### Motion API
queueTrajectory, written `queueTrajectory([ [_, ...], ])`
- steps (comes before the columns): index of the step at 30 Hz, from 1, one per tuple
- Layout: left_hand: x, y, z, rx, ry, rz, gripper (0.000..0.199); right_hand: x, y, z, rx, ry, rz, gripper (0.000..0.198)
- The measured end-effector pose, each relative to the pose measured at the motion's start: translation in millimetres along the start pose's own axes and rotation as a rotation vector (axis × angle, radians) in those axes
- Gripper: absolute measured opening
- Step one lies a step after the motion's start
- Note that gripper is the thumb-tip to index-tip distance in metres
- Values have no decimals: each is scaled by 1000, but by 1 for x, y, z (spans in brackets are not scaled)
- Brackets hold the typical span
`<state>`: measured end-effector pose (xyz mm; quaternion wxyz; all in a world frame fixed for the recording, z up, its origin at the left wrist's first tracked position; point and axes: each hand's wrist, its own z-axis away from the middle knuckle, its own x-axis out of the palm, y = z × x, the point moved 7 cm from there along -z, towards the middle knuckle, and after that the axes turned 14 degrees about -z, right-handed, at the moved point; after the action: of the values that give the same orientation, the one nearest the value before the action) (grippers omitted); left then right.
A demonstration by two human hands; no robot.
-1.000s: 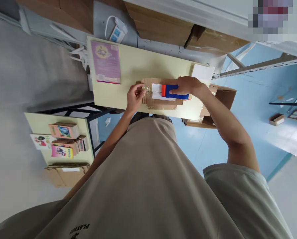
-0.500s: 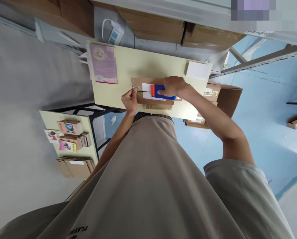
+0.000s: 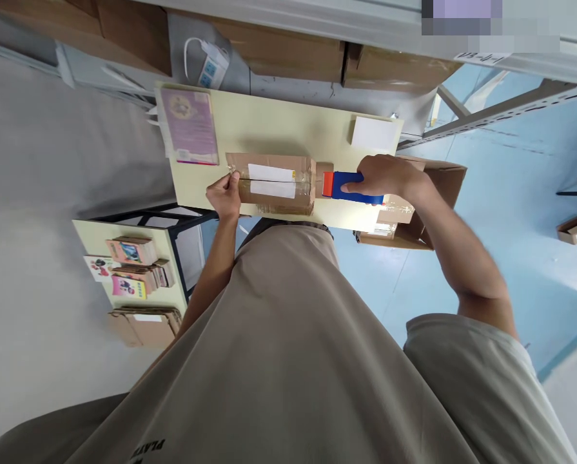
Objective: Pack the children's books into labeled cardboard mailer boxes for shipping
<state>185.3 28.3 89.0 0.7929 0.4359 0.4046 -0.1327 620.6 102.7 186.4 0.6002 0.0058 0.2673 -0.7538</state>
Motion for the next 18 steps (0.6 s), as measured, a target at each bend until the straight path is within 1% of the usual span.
queueTrajectory([
  [5, 3, -3, -2, 36, 12, -42, 64, 24, -4, -32, 91, 77, 50, 90],
  [8, 4, -6, -4, 52, 3, -43, 64, 39, -15, -48, 100, 143, 71, 89],
  [10, 3, -6, -4, 59, -1, -57, 64, 49, -24, -54, 89, 168, 72, 81],
  [14, 2, -1, -4, 73, -5, -151, 60, 63, -38, -56, 93, 251, 108, 53],
  [18, 2, 4, -3, 109, -16, -209, 56, 78, -45, -56, 104, 335, 129, 44],
])
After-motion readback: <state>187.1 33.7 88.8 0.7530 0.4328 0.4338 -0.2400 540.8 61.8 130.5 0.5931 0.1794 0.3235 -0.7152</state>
